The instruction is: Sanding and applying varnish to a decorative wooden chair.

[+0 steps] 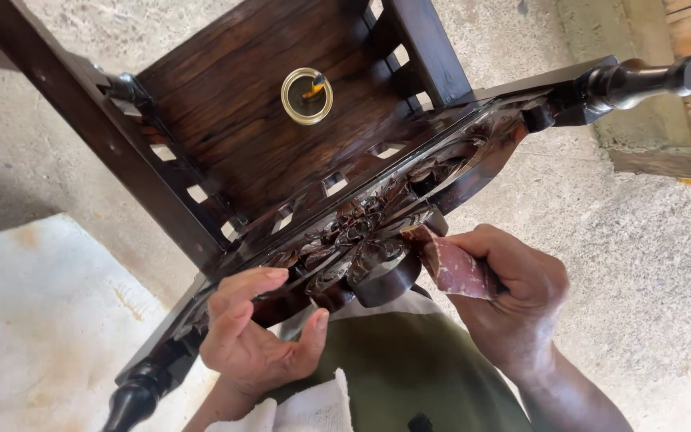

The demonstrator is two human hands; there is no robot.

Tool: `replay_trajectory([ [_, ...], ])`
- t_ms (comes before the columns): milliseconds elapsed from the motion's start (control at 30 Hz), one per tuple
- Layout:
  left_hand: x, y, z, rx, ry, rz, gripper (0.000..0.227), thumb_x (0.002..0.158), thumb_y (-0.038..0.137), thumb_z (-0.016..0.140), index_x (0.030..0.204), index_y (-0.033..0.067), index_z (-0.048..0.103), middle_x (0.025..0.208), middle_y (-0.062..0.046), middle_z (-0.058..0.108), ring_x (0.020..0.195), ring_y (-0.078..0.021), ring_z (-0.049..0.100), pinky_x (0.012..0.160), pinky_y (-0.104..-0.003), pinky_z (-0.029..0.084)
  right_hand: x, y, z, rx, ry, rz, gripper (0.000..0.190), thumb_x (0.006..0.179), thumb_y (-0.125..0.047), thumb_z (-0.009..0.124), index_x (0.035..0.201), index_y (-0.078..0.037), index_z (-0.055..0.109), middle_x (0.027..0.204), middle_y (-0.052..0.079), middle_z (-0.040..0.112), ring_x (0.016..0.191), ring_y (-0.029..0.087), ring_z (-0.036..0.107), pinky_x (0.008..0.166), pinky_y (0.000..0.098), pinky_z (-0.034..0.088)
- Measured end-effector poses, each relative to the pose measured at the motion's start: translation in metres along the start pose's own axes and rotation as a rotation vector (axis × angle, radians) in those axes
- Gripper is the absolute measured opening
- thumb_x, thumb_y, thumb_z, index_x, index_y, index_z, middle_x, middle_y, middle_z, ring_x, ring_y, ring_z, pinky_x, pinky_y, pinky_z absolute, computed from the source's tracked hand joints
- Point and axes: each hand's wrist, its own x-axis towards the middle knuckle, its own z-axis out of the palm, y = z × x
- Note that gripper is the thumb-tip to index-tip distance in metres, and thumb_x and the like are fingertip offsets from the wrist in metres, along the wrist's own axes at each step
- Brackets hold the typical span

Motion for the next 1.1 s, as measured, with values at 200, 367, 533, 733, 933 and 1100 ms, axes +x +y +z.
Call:
replay_trajectory([
  [200,0.002,-0.002,0.003,-0.019,0.04,-0.004,0.086,0.083,0.009,0.081,0.148,0.0116,0.024,0.119,-0.019,0.057,0.103,-0.0252,0.064,0.087,-0.037,0.061,0.01,-0.004,-0.003,0.001,-0.077,-0.082,0.016,0.085,-0.011,0.085,0.094,-0.004,0.074,0.072,0.001,0.066,0.059,0.004,0.058,0.051,0.0227,0.04],
  [367,0.001,0.003,0.003,0.034,0.045,-0.037,0.083,0.084,0.012,0.078,0.146,0.011,0.023,0.12,-0.019,0.054,0.104,-0.0255,0.062,0.09,-0.038,0.06,0.015,-0.006,0.001,0.007,-0.1,-0.081,0.014,0.087,-0.011,0.083,0.096,-0.005,0.074,0.072,0.002,0.065,0.059,0.007,0.058,0.051,0.0232,0.041],
  [533,0.005,0.002,0.004,0.083,0.053,-0.09,0.079,0.085,0.014,0.076,0.144,0.0108,0.023,0.121,-0.019,0.054,0.106,-0.0267,0.061,0.09,-0.037,0.058,0.011,0.004,0.003,0.07,-0.05,0.015,0.011,0.088,-0.009,0.082,0.094,-0.005,0.074,0.068,0.001,0.065,0.055,0.008,0.055,0.049,0.0239,0.039],
  [733,0.004,0.001,0.007,0.102,0.069,-0.051,0.078,0.085,0.013,0.075,0.143,0.01,0.023,0.12,-0.021,0.052,0.105,-0.0293,0.06,0.09,-0.037,0.059,0.01,0.012,0.0,0.119,-0.092,-0.043,0.014,0.087,-0.008,0.081,0.099,-0.004,0.075,0.074,-0.001,0.068,0.061,0.004,0.06,0.051,0.0211,0.04],
  [933,0.003,0.002,0.006,0.114,0.101,-0.051,0.076,0.085,0.014,0.075,0.141,0.0106,0.024,0.119,-0.019,0.053,0.103,-0.0279,0.062,0.088,-0.036,0.059,0.016,0.001,-0.004,0.139,-0.148,-0.006,0.014,0.087,-0.008,0.081,0.099,-0.005,0.074,0.077,0.0,0.069,0.064,0.005,0.061,0.054,0.0216,0.043],
  [1100,0.004,0.001,0.005,0.124,0.091,-0.056,0.078,0.085,0.017,0.077,0.141,0.0094,0.023,0.118,-0.019,0.052,0.103,-0.0268,0.06,0.089,-0.037,0.06,0.009,0.008,-0.003,0.052,-0.112,-0.039,0.013,0.083,-0.007,0.081,0.094,-0.006,0.074,0.075,0.0,0.071,0.061,0.005,0.064,0.051,0.0219,0.044],
])
